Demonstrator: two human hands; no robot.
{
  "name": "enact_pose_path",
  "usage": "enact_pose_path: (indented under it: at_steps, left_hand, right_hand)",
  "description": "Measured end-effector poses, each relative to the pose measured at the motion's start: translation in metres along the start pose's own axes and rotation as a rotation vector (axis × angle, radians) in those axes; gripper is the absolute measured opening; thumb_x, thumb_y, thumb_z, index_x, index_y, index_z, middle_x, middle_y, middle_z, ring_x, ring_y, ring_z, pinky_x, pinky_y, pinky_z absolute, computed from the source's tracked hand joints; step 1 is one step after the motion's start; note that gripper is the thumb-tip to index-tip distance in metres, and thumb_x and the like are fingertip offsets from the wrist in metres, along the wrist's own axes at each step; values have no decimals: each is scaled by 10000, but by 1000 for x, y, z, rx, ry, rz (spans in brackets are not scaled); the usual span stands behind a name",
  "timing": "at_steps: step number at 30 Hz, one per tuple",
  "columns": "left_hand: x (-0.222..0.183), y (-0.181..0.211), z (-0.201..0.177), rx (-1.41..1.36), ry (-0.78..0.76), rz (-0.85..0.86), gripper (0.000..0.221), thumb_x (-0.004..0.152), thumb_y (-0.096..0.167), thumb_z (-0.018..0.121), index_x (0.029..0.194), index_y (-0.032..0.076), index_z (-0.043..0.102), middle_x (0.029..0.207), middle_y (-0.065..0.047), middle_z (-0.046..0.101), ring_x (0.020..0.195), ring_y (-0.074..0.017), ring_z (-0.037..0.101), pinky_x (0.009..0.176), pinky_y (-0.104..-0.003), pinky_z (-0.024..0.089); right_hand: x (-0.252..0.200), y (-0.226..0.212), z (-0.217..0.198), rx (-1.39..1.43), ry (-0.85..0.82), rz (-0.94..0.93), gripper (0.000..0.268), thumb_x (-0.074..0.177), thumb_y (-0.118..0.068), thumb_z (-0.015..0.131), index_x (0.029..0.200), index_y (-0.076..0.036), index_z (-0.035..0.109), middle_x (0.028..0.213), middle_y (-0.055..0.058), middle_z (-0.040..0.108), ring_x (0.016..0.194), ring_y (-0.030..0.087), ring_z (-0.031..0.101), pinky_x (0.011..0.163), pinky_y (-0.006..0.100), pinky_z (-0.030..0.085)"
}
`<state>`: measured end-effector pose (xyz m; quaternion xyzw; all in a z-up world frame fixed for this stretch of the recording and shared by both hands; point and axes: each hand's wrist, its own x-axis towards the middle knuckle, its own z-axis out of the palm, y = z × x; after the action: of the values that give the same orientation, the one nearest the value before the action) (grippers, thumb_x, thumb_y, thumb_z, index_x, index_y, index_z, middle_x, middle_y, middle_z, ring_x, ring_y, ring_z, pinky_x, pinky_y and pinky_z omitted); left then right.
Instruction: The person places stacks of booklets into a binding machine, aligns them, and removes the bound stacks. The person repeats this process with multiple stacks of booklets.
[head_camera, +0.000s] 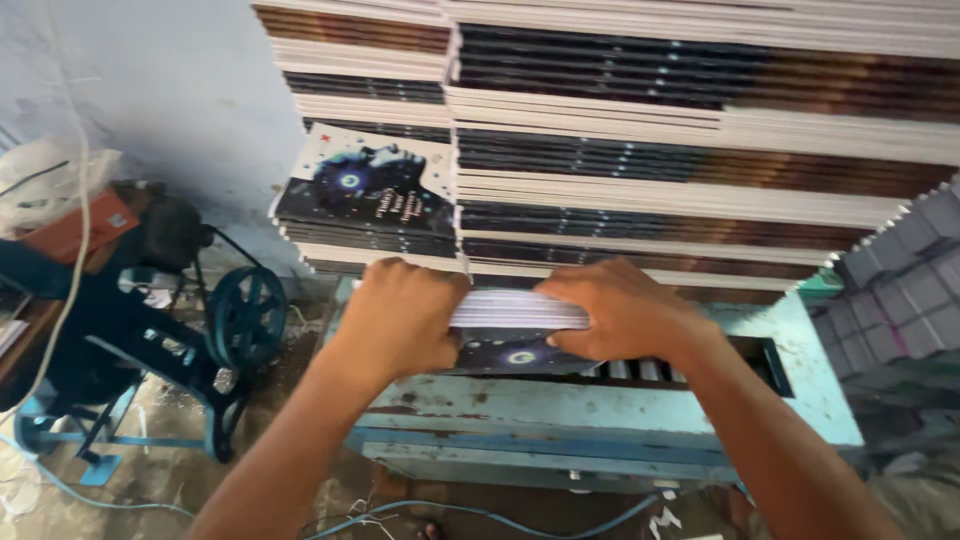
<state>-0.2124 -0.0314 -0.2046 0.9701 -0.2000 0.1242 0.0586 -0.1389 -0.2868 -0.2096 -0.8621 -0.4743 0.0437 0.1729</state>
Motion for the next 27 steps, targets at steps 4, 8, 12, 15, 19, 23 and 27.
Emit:
enact_pose_path:
  at_steps: [4, 8, 12, 15, 19, 23, 27]
  left_hand:
    - [43, 26, 64, -112, -18, 42, 336, 594, 294, 821, 847, 88, 744, 749, -171, 719, 739, -395, 715, 686, -518, 555]
    - [83, 58, 127, -198, -22, 62, 336, 616, 301, 804, 889, 112, 757, 790, -161, 733, 779, -377, 726, 719, -506, 566]
    - [118, 84, 181, -278, -162, 34, 392, 577, 330, 831, 903, 124, 760, 838, -162, 740, 845, -380, 717, 733, -515, 562]
    - [137, 96, 216, -229, -231, 36, 373, 600, 343, 833, 898, 129, 766, 850, -164, 743, 854, -366, 727, 748, -490, 567]
    - [135, 103, 248, -155, -319, 41, 615, 676, 428, 841, 1181, 116, 678, 1115, -135, 722, 1093, -339, 677, 924, -553, 513]
    - [111, 117, 252, -60, -281, 7, 1192, 580, 564, 915, 1507, 75, 348, 1486, -174, 452, 1419, -334, 386, 1119, -661, 275]
    - [100, 127, 244, -40, -234, -51, 1324, 573, 611, 911, 1569, 111, 195, 1595, -171, 289, 1516, -333, 233, 1185, -691, 147]
  right_hand:
    - [-38, 47, 3, -40, -81, 187, 518, 719, -297, 808, 1182, -90, 706, 1129, 122, 740, 1033, 343, 699, 875, 444, 546]
    - [-75, 102, 11, -65, -139, 328, 543, 707, -302, 826, 1196, -101, 702, 1146, 145, 732, 1083, 356, 680, 911, 449, 534]
    - [-107, 159, 30, -32, -233, 557, 534, 717, -271, 818, 1212, -117, 692, 1140, 138, 738, 1102, 347, 685, 933, 447, 538]
    - [-120, 192, 55, 11, -129, 370, 584, 716, -257, 832, 1234, -52, 657, 1199, 194, 687, 1118, 386, 648, 943, 450, 512]
    - [-131, 212, 87, -113, -148, 446, 645, 725, -311, 820, 1316, -131, 636, 1293, 123, 680, 1243, 333, 616, 1069, 432, 470]
    - [-149, 215, 102, -130, 65, 437, 1018, 571, -314, 935, 1460, -117, 480, 1445, 160, 537, 1357, 380, 483, 1116, 476, 380]
    - [-185, 227, 115, 12, 250, 628, 1262, 500, -218, 1009, 1524, -15, 300, 1516, 284, 393, 1412, 445, 379, 1143, 468, 353]
